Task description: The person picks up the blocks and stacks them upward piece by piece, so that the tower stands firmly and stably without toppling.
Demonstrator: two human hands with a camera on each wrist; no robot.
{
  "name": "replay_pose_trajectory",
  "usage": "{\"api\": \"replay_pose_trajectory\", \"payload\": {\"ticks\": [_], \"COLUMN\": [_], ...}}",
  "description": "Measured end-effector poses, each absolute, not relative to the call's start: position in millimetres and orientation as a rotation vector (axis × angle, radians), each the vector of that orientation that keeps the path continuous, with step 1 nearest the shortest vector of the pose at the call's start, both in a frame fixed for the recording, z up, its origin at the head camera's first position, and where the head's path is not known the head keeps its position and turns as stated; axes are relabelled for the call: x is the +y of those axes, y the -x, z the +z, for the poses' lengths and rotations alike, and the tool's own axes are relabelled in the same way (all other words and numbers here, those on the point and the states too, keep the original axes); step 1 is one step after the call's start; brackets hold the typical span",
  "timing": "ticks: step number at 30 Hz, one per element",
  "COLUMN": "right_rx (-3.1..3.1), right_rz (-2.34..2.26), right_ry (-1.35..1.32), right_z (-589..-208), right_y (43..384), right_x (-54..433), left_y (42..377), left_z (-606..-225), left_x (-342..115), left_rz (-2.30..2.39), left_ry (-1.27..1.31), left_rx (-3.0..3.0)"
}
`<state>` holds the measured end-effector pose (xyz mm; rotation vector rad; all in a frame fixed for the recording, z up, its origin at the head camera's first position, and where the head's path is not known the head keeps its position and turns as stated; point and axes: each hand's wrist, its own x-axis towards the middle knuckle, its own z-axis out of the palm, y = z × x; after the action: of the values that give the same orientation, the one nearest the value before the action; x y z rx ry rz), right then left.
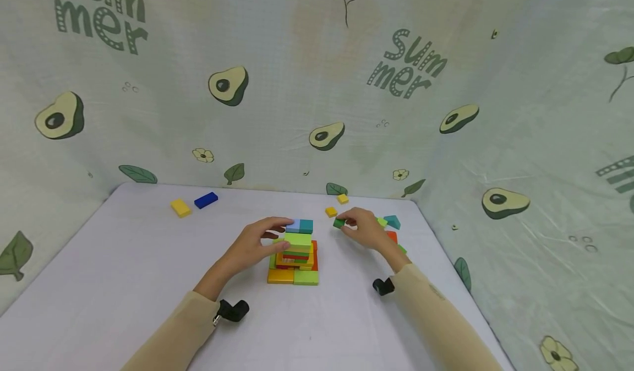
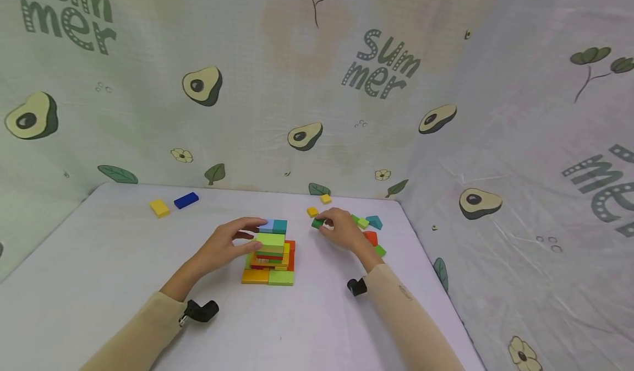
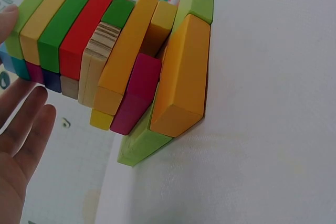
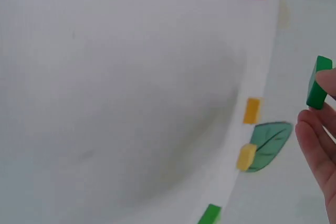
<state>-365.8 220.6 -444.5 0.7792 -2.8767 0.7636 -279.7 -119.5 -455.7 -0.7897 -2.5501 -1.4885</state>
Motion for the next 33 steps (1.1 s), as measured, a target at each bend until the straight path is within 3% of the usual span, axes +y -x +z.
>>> {"api": "replay_pose_trajectory", "payload": {"ticks": [12,33], "right_rx": [-2.51,-2.365], "right_rz": [0.776,0.718], "right_ry": [-1.21,-1.392], "right_z": [-383,-400], "right_y": [290,286], "right_x": [177,157], "left_y": [281,282], "left_z": [-457,-459], "left_x": [-122,-122], "left_rz": [-1.483,-1.529], "left_ry": [0.777,0.792], "left_rx": [-2.556,-2.547]}}
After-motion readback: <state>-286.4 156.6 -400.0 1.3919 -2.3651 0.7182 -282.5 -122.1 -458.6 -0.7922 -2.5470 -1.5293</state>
